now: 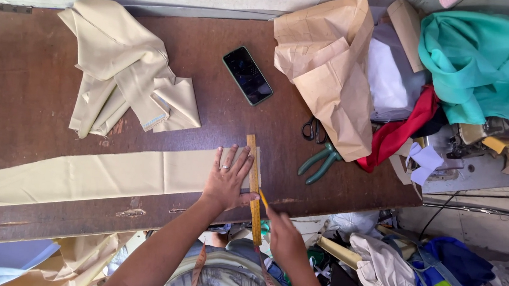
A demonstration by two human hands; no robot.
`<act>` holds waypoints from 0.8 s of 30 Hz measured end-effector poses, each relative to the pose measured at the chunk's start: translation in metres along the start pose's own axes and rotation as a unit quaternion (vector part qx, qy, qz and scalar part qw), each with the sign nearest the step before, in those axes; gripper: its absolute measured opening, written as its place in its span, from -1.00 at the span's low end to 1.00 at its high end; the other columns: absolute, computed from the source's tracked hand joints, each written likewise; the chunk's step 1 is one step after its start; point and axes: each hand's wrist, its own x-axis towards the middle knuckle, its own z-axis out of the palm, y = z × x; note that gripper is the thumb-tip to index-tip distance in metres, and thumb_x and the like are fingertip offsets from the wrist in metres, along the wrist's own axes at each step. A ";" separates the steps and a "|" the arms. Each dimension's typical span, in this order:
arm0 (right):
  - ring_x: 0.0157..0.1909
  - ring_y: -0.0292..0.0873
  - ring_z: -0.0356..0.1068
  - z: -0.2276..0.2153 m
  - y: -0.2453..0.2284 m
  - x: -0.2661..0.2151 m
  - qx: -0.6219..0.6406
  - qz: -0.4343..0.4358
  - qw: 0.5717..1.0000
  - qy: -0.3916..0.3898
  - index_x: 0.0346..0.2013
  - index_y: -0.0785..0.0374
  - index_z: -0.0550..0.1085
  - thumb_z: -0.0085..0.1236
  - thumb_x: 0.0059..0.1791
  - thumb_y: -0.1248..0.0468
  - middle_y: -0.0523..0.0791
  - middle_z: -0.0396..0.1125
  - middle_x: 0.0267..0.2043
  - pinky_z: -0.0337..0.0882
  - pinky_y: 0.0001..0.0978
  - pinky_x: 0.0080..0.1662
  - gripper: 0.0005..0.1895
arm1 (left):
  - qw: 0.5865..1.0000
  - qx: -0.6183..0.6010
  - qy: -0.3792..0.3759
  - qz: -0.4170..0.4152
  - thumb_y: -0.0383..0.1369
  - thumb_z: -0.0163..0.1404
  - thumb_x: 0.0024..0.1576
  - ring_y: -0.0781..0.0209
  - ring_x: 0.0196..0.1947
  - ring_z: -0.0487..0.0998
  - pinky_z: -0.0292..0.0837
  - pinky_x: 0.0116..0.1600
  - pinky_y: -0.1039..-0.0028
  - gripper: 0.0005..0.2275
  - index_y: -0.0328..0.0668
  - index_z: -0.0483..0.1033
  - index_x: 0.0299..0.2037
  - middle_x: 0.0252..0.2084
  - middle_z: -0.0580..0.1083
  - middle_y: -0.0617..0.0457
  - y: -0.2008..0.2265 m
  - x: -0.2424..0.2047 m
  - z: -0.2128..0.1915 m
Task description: The person folds a piece of beige fabric on a wooden table, then uses scissors to cut a strip from it. After cutting, the person folds the remaining fabric and sets it aside. Finally, the person uses a ruler and pencil to mark measurements on another piece of fabric.
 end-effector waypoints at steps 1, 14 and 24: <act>0.15 0.10 0.25 0.002 0.010 -0.014 -0.010 0.017 1.000 -0.020 0.40 -0.09 0.27 -0.20 0.13 0.22 0.00 0.19 0.24 0.32 -0.01 0.01 -0.50 | 1.000 -0.003 -0.010 -0.001 0.48 -0.60 0.04 -0.20 0.57 -0.31 -0.62 0.48 -0.28 -0.03 -0.04 -0.24 0.54 0.61 -0.26 -0.01 0.000 0.000 -0.002; -0.64 -0.31 -0.02 0.035 0.061 -0.035 0.471 0.066 0.874 -0.099 -0.34 0.34 0.55 0.29 -0.05 0.34 -0.20 0.09 -0.62 -0.02 -0.41 -0.52 -0.89 | 0.961 -0.066 0.187 0.192 -0.21 -0.21 0.26 -0.11 0.56 -0.08 -0.31 0.54 -0.10 -0.54 0.08 0.17 0.40 0.55 0.06 -0.06 -0.046 -0.030 -0.015; -0.63 -0.28 0.00 0.000 0.028 -0.013 0.600 0.040 0.785 0.151 -0.01 0.27 0.37 -0.20 0.15 0.27 -0.14 0.16 -0.46 -0.06 -0.41 -0.55 -0.79 | 0.976 -0.190 0.107 -0.016 -0.57 -0.16 0.09 -0.13 -0.06 0.46 0.39 0.11 0.02 -0.47 -0.04 0.32 0.33 0.04 0.39 -0.02 -0.151 -0.098 0.031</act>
